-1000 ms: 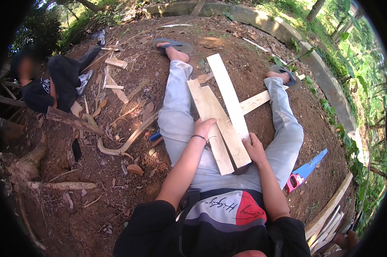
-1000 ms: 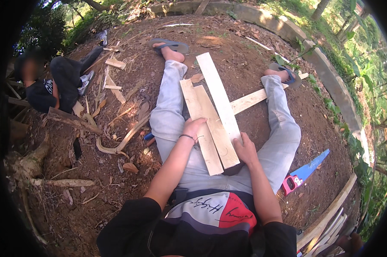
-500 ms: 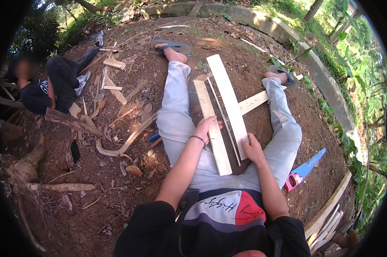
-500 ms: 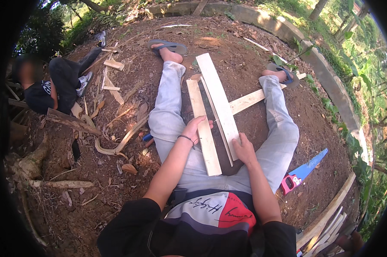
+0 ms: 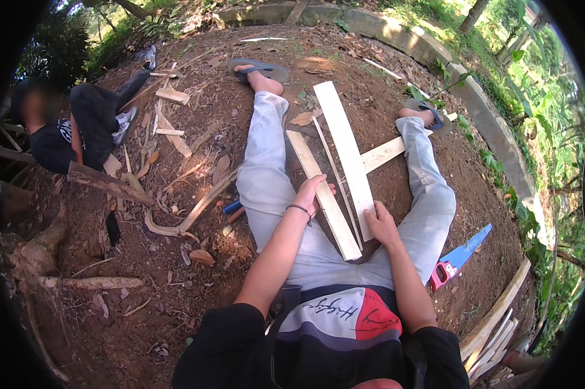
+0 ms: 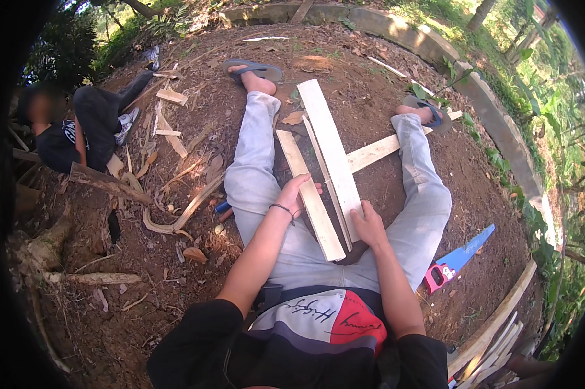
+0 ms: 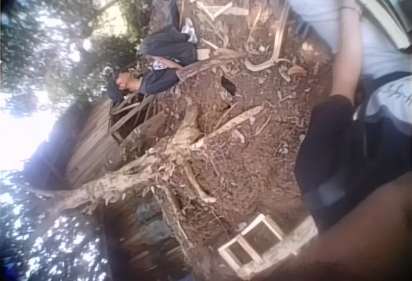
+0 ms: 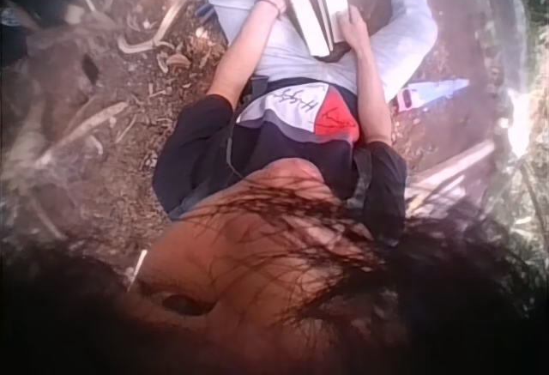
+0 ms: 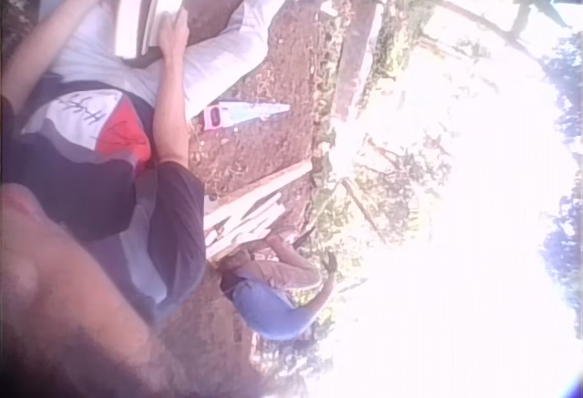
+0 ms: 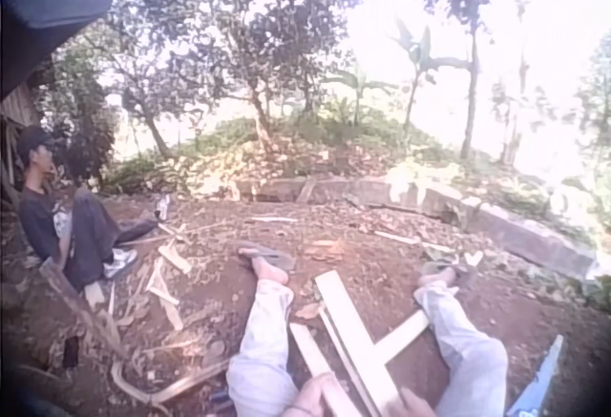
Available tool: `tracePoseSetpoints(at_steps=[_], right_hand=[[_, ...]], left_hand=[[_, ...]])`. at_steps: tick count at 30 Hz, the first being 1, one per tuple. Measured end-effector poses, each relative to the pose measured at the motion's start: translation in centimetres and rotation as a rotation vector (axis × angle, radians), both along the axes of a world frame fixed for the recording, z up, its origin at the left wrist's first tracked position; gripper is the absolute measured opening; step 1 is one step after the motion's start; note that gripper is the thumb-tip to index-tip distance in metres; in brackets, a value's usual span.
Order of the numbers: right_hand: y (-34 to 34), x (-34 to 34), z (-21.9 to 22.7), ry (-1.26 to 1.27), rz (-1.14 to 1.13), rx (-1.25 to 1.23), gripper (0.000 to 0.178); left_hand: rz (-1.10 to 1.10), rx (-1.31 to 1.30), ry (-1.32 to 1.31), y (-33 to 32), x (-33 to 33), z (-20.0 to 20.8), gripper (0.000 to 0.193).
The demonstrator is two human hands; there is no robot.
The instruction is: The person saws a wooden board with a hand saw while sitting on the ground, then handles and stacks the resulting wood pieces.
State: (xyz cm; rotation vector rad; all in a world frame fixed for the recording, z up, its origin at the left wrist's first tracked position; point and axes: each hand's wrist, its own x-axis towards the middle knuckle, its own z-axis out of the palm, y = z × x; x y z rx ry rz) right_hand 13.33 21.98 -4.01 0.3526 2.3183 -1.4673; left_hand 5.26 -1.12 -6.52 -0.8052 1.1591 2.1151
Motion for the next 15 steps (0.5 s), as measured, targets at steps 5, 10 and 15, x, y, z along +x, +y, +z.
tracePoseSetpoints(at_steps=[5,10,15], right_hand=[[0.2,0.2,-1.4,0.006,-0.008,-0.004,0.04],[0.3,0.2,-1.8,-0.012,-0.004,-0.075,0.037],[0.0,0.1,-0.8,0.149,-0.035,-0.077,0.035]], left_hand=[[0.013,-0.039,-0.009,0.3,0.1,0.4,0.045],[-0.044,-0.036,0.067,0.3,-0.1,0.5,0.039],[-0.01,0.035,0.149,0.0,0.0,0.8,0.042]])
